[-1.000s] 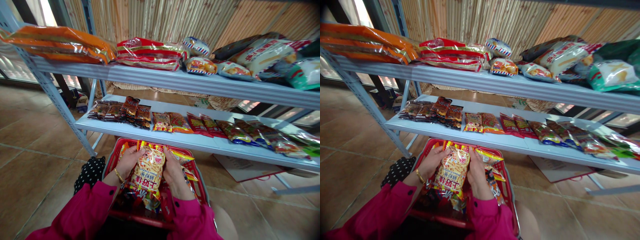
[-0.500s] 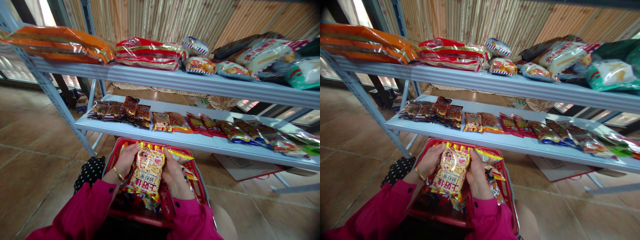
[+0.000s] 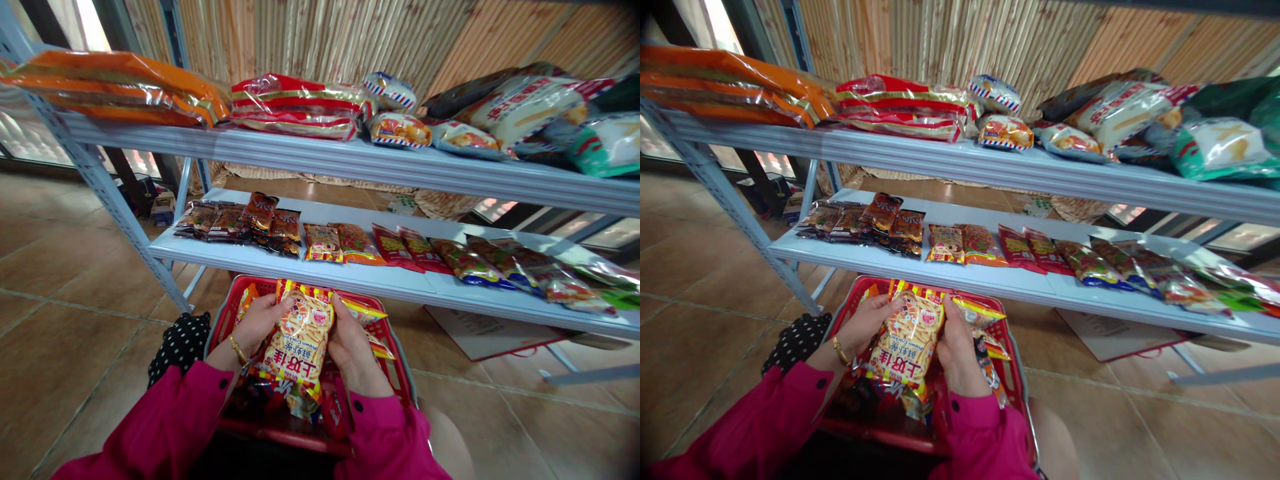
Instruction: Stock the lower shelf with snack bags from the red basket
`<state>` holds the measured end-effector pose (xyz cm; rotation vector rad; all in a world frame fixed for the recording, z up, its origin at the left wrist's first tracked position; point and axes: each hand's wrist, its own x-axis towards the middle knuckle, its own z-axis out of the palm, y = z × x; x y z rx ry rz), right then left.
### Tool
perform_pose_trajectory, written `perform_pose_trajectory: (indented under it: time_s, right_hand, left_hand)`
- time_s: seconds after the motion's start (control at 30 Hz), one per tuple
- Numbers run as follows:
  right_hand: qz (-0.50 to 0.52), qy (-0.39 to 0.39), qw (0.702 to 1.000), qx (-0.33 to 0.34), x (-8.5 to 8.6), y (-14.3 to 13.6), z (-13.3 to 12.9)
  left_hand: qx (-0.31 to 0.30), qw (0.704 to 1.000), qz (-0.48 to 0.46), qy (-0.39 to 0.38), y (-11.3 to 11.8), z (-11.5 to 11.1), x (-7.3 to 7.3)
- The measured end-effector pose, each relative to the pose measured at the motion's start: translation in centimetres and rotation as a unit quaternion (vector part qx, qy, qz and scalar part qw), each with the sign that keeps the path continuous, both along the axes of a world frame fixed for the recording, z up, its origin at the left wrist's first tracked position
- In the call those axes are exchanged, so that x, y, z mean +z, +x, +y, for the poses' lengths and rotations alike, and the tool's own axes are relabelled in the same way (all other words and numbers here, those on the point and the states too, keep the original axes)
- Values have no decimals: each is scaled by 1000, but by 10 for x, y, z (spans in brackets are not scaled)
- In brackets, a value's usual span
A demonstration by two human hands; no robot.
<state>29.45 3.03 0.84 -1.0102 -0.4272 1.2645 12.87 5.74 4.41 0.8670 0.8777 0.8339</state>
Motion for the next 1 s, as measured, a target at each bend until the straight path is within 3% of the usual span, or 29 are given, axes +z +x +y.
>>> perform_pose_trajectory:
  time_s: [0.3, 0.63, 0.9, 1.0]
  right_hand:
    - [59, -49, 996, 48, 38, -16, -13]
    - [4, -30, 998, 61, 34, -23, -21]
    - [2, -16, 997, 73, 32, -21, -21]
    - [13, -24, 998, 64, 30, -19, -21]
  left_hand:
    - [49, 999, -15, -12, 0, 4, -5]
    - [42, 998, -54, 3, 2, 5, 6]
    - [71, 996, -46, -19, 3, 7, -4]
    - [54, 998, -44, -11, 3, 6, -4]
